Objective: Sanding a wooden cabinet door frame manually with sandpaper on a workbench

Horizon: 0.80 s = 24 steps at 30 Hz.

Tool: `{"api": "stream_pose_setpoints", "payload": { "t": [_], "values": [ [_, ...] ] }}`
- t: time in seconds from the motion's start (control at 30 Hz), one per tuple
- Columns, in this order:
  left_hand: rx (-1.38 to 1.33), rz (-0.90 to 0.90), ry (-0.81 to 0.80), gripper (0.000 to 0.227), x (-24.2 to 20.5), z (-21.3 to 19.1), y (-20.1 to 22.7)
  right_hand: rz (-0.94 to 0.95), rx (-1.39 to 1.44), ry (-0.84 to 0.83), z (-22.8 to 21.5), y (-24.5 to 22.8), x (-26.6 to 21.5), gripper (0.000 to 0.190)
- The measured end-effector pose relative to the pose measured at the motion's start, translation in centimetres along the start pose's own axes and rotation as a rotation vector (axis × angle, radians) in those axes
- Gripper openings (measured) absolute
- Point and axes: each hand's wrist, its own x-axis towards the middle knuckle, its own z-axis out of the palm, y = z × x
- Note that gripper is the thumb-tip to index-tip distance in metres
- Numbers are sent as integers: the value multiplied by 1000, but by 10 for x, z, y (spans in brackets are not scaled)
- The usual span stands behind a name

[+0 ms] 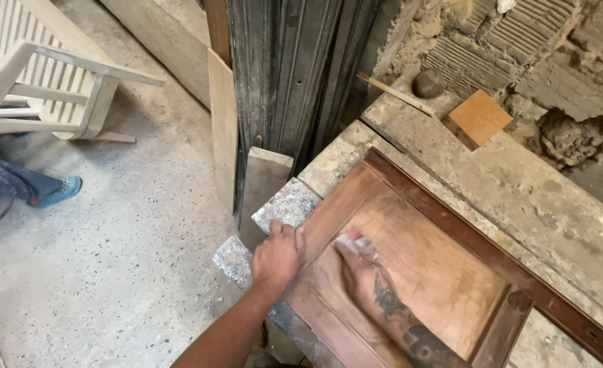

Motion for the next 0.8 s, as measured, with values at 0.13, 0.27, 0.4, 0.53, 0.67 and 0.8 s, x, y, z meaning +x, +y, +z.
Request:
{"api": "stream_pose_setpoints", "payload": {
  "t": [0.13, 0.27, 0.4, 0.53, 0.67, 0.8],
  "values": [
    [5, -1, 40, 53, 1, 0, 3, -892, -1373, 384, -24, 53, 2, 55],
    [25, 4, 48, 53, 2, 4, -2, -163, 52, 138, -12, -7, -24, 24],
    [31, 10, 45, 52, 0, 1, -2, -324, -24, 36, 18, -62, -4, 34],
    [31, 13, 23, 51, -2, -4, 3, 598, 1754, 262, -6, -80, -17, 58],
    [26, 7, 21, 51, -4, -8, 6, 526, 1892, 355, -9, -99, -23, 45],
    [55, 17, 63, 50, 3, 6, -2, 602, 1884, 312, -9, -105, -23, 44]
  ]
}}
